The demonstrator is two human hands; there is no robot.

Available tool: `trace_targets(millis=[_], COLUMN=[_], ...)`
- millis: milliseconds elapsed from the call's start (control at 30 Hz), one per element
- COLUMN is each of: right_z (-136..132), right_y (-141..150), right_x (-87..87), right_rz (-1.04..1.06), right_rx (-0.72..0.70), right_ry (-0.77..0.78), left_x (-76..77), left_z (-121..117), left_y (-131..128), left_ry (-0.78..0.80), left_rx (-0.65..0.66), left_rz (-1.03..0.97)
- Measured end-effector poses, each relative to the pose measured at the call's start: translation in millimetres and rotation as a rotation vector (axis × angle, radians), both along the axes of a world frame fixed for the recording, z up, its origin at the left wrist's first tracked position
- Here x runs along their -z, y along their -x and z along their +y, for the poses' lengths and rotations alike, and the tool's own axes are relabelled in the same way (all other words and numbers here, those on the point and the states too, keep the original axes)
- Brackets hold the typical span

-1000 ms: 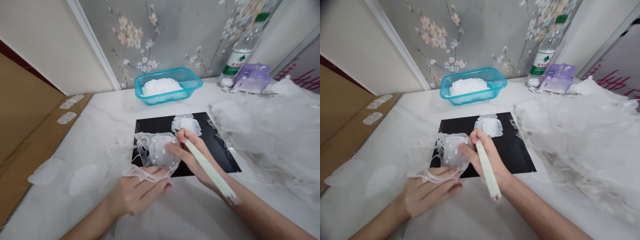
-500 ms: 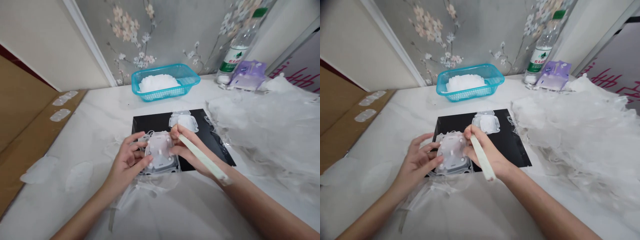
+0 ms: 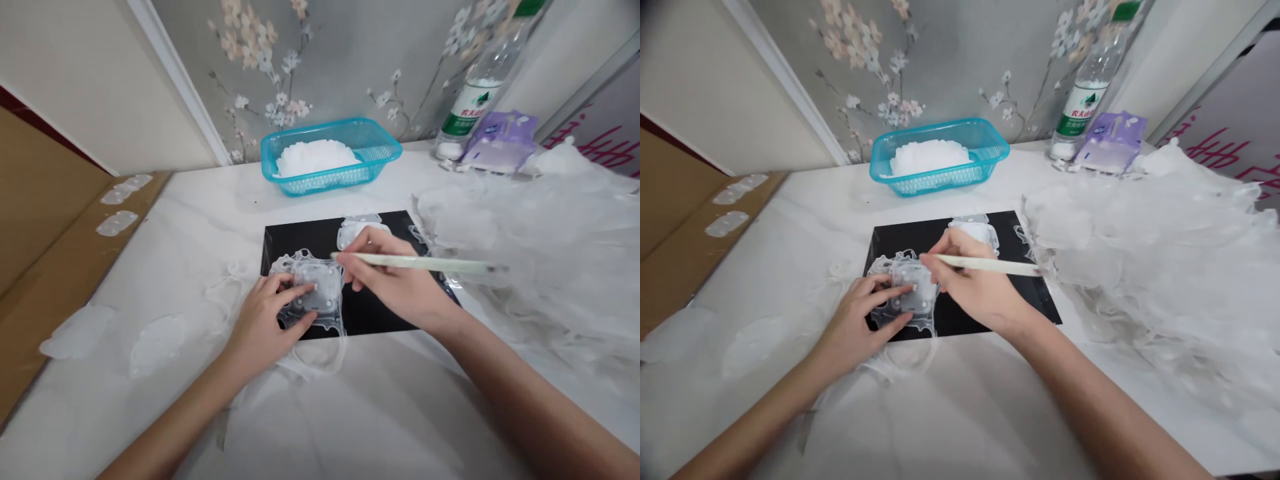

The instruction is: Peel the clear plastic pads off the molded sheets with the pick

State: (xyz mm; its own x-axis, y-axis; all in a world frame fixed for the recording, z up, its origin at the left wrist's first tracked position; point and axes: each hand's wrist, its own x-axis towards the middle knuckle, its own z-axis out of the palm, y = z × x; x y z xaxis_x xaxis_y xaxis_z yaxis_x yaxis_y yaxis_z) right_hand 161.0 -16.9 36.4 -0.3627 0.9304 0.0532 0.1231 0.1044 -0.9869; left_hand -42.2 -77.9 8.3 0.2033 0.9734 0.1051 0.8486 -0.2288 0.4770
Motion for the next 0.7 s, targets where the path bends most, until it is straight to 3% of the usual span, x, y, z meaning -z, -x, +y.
trace_targets(millis=[133,233,700], right_z=[-4,-6,-12], right_y=[2,6,11], right_x=[7.0,13.0,18.8], right_rz=[-0.08,-0.132,-0.311], right_rx=[-0.281,-0.389,-0.494], right_ry=[-0.026,-0.036,-0.219], left_x=[-0.7,-0.2,1.1], left_z=[3,5,3], left_y=[6,7,2], left_ry=[0.06,0.073,0.158], left_rx=[0.047,0.046,-0.045], left_rz=[-0.064,-0.099,-0.275])
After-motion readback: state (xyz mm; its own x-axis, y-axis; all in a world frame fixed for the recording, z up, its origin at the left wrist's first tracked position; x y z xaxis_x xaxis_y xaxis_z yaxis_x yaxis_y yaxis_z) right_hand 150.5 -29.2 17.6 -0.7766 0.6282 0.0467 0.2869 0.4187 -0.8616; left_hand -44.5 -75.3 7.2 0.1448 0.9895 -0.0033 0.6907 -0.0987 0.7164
